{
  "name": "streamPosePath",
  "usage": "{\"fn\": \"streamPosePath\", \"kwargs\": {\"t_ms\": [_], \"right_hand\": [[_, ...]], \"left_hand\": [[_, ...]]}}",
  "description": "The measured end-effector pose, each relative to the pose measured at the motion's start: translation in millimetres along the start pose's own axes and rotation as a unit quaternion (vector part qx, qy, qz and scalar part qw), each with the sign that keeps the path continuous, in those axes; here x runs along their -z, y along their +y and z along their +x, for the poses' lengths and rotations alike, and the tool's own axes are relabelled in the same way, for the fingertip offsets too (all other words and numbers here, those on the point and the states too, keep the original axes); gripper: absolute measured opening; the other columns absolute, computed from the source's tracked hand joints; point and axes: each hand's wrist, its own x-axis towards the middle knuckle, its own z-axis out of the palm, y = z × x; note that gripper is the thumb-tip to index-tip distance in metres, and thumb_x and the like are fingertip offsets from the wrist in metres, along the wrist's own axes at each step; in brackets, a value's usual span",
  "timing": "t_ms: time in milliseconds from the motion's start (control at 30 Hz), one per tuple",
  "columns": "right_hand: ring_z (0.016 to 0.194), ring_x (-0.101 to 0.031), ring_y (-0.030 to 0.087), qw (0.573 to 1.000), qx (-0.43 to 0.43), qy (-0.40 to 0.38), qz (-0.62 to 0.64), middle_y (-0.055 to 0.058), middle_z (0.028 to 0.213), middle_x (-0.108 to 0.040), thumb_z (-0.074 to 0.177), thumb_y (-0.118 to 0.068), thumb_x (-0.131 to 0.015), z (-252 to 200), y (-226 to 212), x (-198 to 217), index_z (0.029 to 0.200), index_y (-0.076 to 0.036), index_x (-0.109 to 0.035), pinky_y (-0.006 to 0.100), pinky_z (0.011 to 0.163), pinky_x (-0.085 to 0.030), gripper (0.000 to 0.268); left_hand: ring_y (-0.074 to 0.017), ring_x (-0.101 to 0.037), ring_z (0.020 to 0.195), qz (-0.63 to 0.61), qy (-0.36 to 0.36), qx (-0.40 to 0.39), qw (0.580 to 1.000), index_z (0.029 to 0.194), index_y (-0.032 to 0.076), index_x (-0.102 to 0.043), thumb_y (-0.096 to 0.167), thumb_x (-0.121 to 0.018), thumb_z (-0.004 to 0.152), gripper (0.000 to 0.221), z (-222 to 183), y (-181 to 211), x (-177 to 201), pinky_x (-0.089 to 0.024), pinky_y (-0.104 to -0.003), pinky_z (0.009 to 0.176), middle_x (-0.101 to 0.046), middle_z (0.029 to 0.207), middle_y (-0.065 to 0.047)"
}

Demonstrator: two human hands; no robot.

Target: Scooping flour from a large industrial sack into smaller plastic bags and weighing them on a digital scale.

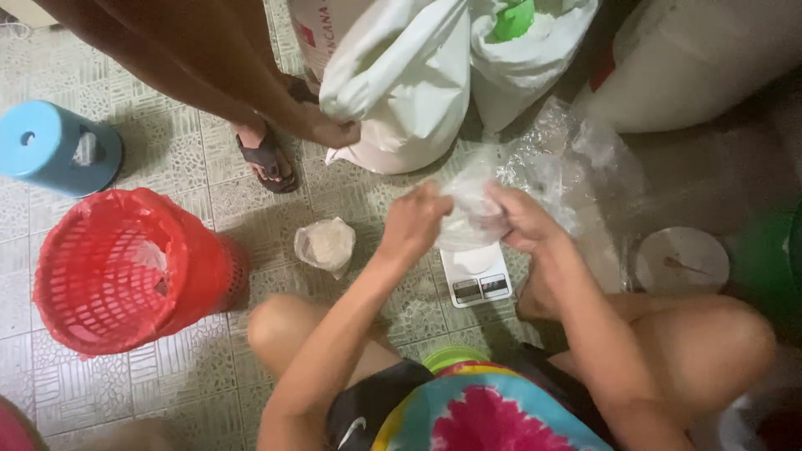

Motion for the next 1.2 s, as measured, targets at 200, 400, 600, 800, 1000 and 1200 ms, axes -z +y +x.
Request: {"fn": "streamPosePath", "kwargs": {"t_ms": [200,400,600,800,1000,1200], "right_hand": [[0.085,-0.056,0.023,0.971,0.08,0.126,-0.189,0.004,0.091,-0.052,0.096,-0.043,-0.074,4,-45,-37,0.104,-0.012,-0.05,0.038,0.075,-0.047,0.04],[0.098,-0.069,0.037,0.649,0.462,0.104,-0.595,0.014,0.103,-0.068,0.098,-0.032,-0.051,42,-27,-80,0.108,-0.007,-0.066,0.05,0.087,-0.057,0.031],[0.104,-0.073,0.03,0.612,0.085,0.041,-0.785,0.009,0.108,-0.076,0.087,-0.031,-0.067,104,-8,-84,0.123,-0.019,-0.068,0.05,0.083,-0.057,0.038],[0.12,-0.064,0.044,0.752,0.109,-0.07,-0.646,0.022,0.127,-0.069,0.096,-0.023,-0.059,132,-104,-114,0.136,-0.009,-0.065,0.057,0.103,-0.048,0.043],[0.142,-0.044,0.042,0.563,0.255,0.036,-0.785,0.017,0.147,-0.056,0.084,-0.016,-0.068,249,-137,-91,0.15,-0.012,-0.054,0.057,0.111,-0.036,0.068],[0.139,-0.044,0.046,0.525,0.215,-0.003,-0.824,0.025,0.146,-0.055,0.075,-0.06,-0.071,265,-147,-104,0.151,-0.005,-0.048,0.064,0.115,-0.025,0.097]], "left_hand": [[-0.0254,-0.066,0.062,0.057,-0.153,0.066,0.984,0.111,0.021,-0.068,0.018,-0.05,0.104,0.02,4,-16,-3,-0.053,-0.044,0.053,-0.055,0.122,-0.014],[-0.0275,-0.072,0.063,-0.049,-0.254,0.191,0.947,0.133,0.021,-0.062,0.025,-0.041,0.103,0.037,45,-18,31,-0.052,-0.042,0.055,-0.068,0.108,-0.013],[-0.0173,-0.071,0.062,0.125,-0.257,0.217,0.934,0.139,0.021,-0.064,0.006,-0.06,0.093,0.049,42,-58,5,-0.055,-0.035,0.054,-0.059,0.144,-0.014],[-0.032,-0.075,0.098,0.077,-0.348,0.367,0.859,0.147,0.019,-0.051,0.004,-0.046,0.098,0.052,68,-81,36,-0.064,-0.044,0.075,-0.035,0.165,-0.013],[-0.0355,-0.075,0.099,0.034,-0.391,0.369,0.843,0.143,0.026,-0.053,0.001,-0.047,0.095,0.054,57,-77,42,-0.064,-0.046,0.073,-0.028,0.168,-0.01],[-0.0371,-0.074,0.078,0.045,-0.302,0.311,0.9,0.129,0.015,-0.058,0.003,-0.053,0.091,0.04,30,-84,24,-0.061,-0.047,0.062,-0.038,0.16,-0.021]]}}
